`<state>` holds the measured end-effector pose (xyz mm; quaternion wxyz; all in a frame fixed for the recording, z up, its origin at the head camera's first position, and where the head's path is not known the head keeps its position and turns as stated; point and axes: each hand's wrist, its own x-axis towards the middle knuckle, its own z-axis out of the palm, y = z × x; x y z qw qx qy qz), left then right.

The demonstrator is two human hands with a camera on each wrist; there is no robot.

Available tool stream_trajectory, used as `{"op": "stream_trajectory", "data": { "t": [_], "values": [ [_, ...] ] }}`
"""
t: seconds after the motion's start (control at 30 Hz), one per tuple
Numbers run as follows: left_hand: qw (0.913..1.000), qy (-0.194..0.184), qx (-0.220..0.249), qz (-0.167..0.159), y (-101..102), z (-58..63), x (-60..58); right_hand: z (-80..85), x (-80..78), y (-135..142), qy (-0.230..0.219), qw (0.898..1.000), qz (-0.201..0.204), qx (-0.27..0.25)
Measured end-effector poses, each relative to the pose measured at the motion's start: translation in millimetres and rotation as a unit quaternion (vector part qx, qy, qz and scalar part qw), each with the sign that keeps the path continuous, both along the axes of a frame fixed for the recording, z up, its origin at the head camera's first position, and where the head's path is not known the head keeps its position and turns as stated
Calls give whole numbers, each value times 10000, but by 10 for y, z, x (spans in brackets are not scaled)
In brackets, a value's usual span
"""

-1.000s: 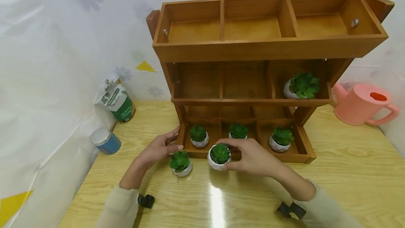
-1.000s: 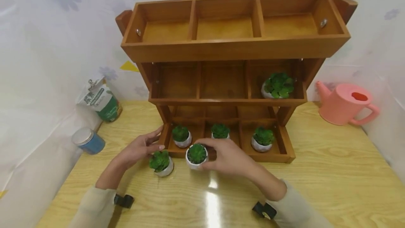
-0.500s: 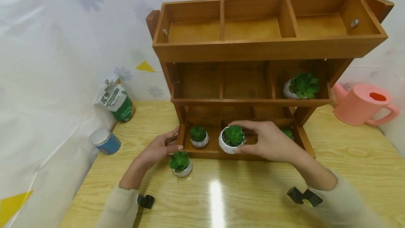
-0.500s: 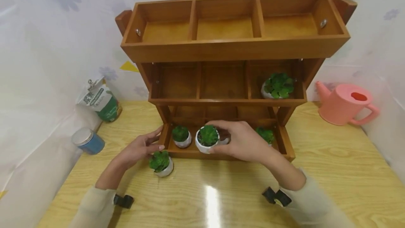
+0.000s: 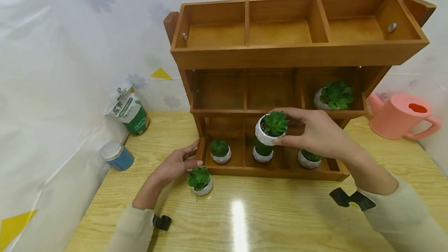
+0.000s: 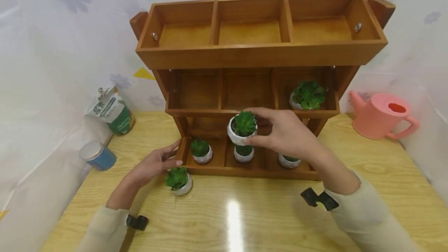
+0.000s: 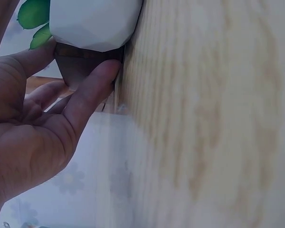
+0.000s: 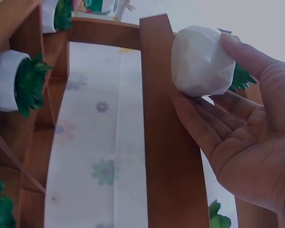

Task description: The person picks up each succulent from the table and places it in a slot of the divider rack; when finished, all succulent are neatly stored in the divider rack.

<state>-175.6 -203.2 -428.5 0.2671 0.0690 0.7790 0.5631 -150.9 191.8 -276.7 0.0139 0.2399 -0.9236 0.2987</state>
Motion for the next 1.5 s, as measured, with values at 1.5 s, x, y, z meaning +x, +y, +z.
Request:
{"op": "stream_trajectory", "data": {
  "t": [1.5],
  "values": [
    [10000,8,-56,17,17,13,-9,251,-444,-273,891,9856,-1203,791]
  ]
}}
